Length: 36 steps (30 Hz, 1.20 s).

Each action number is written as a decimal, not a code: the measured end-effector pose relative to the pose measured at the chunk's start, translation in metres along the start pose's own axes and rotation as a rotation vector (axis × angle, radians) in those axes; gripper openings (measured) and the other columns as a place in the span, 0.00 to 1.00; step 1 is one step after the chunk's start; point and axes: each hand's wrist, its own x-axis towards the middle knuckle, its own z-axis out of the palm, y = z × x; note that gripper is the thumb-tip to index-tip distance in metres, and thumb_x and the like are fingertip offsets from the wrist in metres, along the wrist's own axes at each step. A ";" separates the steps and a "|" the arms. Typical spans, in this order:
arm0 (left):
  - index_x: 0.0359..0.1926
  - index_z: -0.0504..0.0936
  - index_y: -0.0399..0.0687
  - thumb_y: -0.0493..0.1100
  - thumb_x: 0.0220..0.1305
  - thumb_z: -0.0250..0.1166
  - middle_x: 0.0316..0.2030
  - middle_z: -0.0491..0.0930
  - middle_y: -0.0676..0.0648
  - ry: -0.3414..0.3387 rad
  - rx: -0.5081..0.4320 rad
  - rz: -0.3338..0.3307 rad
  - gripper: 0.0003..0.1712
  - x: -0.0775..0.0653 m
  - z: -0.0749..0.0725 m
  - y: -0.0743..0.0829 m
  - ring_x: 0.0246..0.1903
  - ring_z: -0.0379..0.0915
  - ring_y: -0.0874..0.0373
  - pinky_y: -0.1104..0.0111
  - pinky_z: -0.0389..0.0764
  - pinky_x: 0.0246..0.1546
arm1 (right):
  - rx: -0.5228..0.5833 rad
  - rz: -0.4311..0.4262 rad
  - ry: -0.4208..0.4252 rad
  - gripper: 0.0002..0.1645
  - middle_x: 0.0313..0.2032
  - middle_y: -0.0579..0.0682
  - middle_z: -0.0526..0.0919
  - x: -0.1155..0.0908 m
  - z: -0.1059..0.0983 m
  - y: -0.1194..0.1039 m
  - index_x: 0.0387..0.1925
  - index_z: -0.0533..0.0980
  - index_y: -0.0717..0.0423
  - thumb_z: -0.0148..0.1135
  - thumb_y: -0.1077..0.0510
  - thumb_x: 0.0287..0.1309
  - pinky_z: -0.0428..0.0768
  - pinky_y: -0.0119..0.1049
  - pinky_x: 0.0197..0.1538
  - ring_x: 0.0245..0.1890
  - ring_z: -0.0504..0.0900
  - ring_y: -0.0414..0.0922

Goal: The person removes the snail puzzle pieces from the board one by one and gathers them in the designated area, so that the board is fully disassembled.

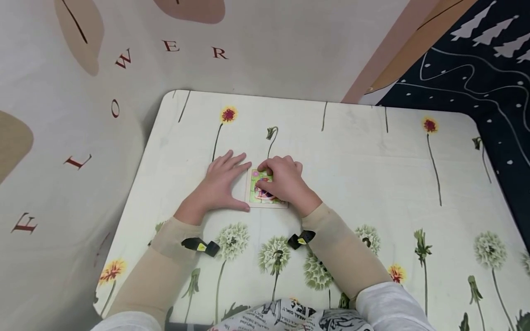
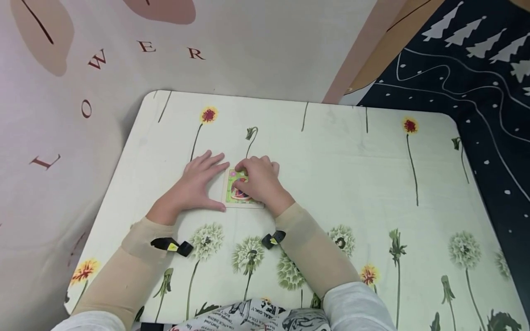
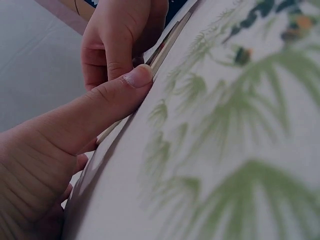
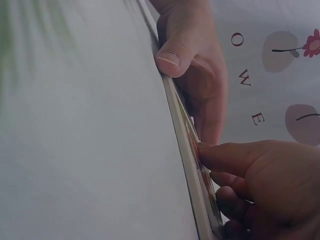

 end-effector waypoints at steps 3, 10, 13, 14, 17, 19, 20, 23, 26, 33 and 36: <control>0.81 0.67 0.47 0.74 0.37 0.85 0.84 0.53 0.43 -0.003 -0.002 -0.001 0.74 0.000 0.000 0.001 0.84 0.34 0.39 0.36 0.40 0.78 | 0.006 0.008 -0.002 0.22 0.38 0.42 0.79 -0.001 -0.001 0.000 0.55 0.85 0.43 0.77 0.42 0.63 0.63 0.58 0.56 0.45 0.71 0.49; 0.81 0.67 0.47 0.74 0.37 0.85 0.84 0.54 0.43 -0.007 0.004 -0.006 0.74 0.001 -0.001 0.001 0.84 0.34 0.39 0.37 0.40 0.78 | 0.044 0.021 0.002 0.23 0.40 0.43 0.78 -0.001 -0.001 -0.002 0.55 0.84 0.45 0.78 0.43 0.63 0.63 0.59 0.56 0.44 0.70 0.49; 0.81 0.68 0.47 0.74 0.36 0.85 0.83 0.54 0.43 -0.001 0.002 -0.002 0.74 0.000 -0.001 0.001 0.84 0.34 0.39 0.37 0.40 0.78 | 0.050 0.025 0.010 0.23 0.42 0.44 0.78 0.000 0.000 -0.002 0.55 0.84 0.45 0.78 0.44 0.63 0.64 0.59 0.57 0.46 0.70 0.50; 0.81 0.68 0.47 0.74 0.36 0.86 0.83 0.54 0.43 0.000 0.001 -0.001 0.74 0.001 -0.001 0.001 0.84 0.34 0.39 0.37 0.40 0.78 | 0.053 0.025 0.013 0.23 0.43 0.45 0.79 0.000 0.000 -0.002 0.55 0.84 0.45 0.78 0.44 0.62 0.64 0.59 0.58 0.47 0.71 0.50; 0.81 0.68 0.47 0.75 0.37 0.85 0.83 0.54 0.43 -0.002 0.003 -0.003 0.74 0.000 -0.001 0.002 0.84 0.34 0.39 0.36 0.41 0.78 | 0.062 0.025 0.017 0.23 0.49 0.46 0.80 0.000 0.001 -0.003 0.55 0.83 0.47 0.79 0.45 0.62 0.64 0.59 0.60 0.51 0.71 0.51; 0.81 0.68 0.47 0.74 0.37 0.85 0.83 0.54 0.43 -0.004 0.005 -0.005 0.74 0.000 -0.001 0.002 0.83 0.35 0.39 0.36 0.41 0.77 | 0.067 0.023 0.019 0.24 0.52 0.47 0.80 0.000 0.001 -0.002 0.55 0.83 0.48 0.79 0.45 0.62 0.64 0.59 0.61 0.54 0.72 0.51; 0.81 0.68 0.47 0.74 0.37 0.85 0.83 0.54 0.43 -0.005 0.005 -0.005 0.74 0.000 -0.001 0.002 0.83 0.35 0.39 0.36 0.42 0.77 | 0.069 0.021 0.020 0.24 0.52 0.47 0.80 0.000 0.001 -0.002 0.55 0.83 0.48 0.79 0.45 0.62 0.64 0.58 0.61 0.54 0.72 0.51; 0.81 0.68 0.47 0.74 0.37 0.85 0.83 0.54 0.43 -0.006 0.008 -0.006 0.74 0.001 -0.001 0.002 0.83 0.35 0.39 0.36 0.42 0.77 | 0.064 0.017 0.022 0.23 0.53 0.46 0.81 0.000 0.000 -0.002 0.55 0.83 0.48 0.79 0.45 0.62 0.65 0.58 0.60 0.54 0.73 0.51; 0.81 0.68 0.48 0.74 0.36 0.86 0.83 0.54 0.43 -0.005 0.011 -0.006 0.74 0.001 0.000 0.002 0.83 0.35 0.39 0.37 0.41 0.78 | 0.058 0.011 0.020 0.23 0.52 0.46 0.81 -0.001 -0.001 -0.002 0.54 0.83 0.47 0.79 0.45 0.62 0.65 0.58 0.59 0.54 0.74 0.51; 0.81 0.68 0.47 0.74 0.36 0.86 0.83 0.54 0.43 -0.005 0.009 -0.006 0.74 0.001 -0.001 0.002 0.83 0.35 0.39 0.36 0.42 0.77 | 0.051 -0.012 0.016 0.26 0.51 0.45 0.82 -0.001 -0.001 -0.002 0.57 0.83 0.49 0.79 0.46 0.62 0.65 0.56 0.56 0.53 0.79 0.47; 0.81 0.68 0.46 0.74 0.37 0.86 0.83 0.54 0.42 -0.007 0.011 -0.006 0.73 0.001 -0.001 0.003 0.83 0.35 0.38 0.36 0.42 0.77 | 0.040 -0.018 0.011 0.29 0.53 0.46 0.82 -0.002 -0.001 -0.001 0.62 0.83 0.49 0.79 0.45 0.63 0.66 0.55 0.55 0.53 0.79 0.47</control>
